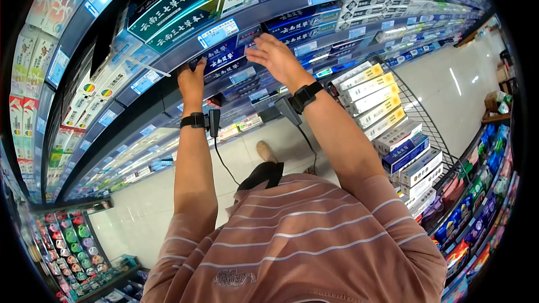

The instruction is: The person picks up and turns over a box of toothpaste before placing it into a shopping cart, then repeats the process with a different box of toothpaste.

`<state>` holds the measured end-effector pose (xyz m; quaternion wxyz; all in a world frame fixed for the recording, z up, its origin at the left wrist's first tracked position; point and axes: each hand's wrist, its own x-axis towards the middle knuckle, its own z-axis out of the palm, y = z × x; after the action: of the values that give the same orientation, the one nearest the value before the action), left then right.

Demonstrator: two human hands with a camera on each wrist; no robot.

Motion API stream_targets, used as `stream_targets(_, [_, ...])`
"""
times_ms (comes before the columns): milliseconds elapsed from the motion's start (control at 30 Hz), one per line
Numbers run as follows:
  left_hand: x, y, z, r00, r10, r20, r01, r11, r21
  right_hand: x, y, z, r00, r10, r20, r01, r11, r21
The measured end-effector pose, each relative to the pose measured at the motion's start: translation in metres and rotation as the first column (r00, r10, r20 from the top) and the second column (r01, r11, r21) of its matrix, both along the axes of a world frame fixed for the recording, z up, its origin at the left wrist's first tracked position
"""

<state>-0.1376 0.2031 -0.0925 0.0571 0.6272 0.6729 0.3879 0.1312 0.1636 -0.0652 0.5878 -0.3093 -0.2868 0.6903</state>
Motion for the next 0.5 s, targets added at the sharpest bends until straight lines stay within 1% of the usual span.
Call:
stream_targets(133, [-0.002,0.010,-0.006,1.000,0.003,-0.009,-0.002,0.998,0.064,0.002,0.005,-0.001,1.000,0.028,0.000,-0.028,1.000,-0.006])
stream_targets(233, [-0.004,0.016,-0.005,0.999,0.047,-0.013,-0.048,0.997,-0.064,0.003,0.005,0.001,0.999,0.041,0.013,-0.040,0.999,-0.008])
stream_targets(333, [-0.003,0.017,-0.002,0.999,0.031,0.021,-0.029,0.993,-0.112,0.003,0.009,-0.003,0.998,0.063,-0.005,-0.063,0.998,0.002])
stream_targets(433, [-0.006,0.023,-0.009,1.000,0.026,-0.016,-0.026,0.998,-0.052,0.005,0.007,-0.001,0.995,0.102,-0.004,-0.102,0.994,0.031])
stream_targets(500, [-0.008,0.020,-0.015,1.000,-0.008,-0.022,0.008,0.999,0.038,0.008,0.000,0.000,0.993,0.118,-0.004,-0.118,0.993,0.031])
